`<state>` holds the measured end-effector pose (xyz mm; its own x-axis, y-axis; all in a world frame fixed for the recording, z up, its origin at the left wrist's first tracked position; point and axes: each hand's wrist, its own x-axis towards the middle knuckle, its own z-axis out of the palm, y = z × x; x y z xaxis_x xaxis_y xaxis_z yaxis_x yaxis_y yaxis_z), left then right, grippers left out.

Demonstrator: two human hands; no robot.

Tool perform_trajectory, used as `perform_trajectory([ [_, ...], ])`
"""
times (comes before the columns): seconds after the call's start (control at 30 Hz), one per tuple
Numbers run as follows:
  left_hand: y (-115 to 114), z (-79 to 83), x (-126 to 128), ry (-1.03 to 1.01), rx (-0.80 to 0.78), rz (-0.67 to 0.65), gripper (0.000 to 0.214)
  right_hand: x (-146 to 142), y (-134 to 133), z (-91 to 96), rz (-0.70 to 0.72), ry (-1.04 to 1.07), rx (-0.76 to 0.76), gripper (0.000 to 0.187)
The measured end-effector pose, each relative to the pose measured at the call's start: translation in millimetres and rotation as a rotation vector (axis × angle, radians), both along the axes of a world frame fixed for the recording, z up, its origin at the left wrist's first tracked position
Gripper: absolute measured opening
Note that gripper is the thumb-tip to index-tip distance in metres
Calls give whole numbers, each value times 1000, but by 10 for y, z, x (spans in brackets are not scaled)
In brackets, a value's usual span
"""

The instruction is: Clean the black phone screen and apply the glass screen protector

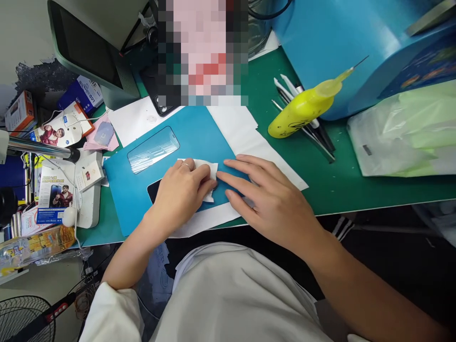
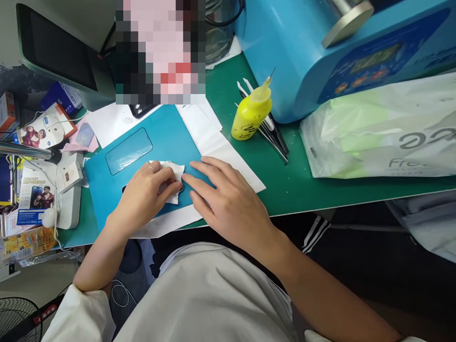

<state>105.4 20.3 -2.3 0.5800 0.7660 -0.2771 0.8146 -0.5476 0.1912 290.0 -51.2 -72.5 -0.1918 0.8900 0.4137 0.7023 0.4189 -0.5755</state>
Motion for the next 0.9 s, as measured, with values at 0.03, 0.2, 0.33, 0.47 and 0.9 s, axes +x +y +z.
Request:
perform_trajectory([
  [0.03,6,-9,9,-17,-6,-1,24,0,-2,3,-8,-1,2,34],
  [0.2,-16,-16,-60,-27,3,31,27,5,-3,13,-10,-11,6,36],
  [0.33,-51,-14,-57,10,24,45,27,1,5,4,-7,-20,-1,36],
  [0.47,-64,-27,-15,17,13,8,26,-5,2,-11,-21,-17,2,34],
  [0.9,-120,-48,-48,50,35,34,28,-3,2,-10,-20,-26,-8,34],
])
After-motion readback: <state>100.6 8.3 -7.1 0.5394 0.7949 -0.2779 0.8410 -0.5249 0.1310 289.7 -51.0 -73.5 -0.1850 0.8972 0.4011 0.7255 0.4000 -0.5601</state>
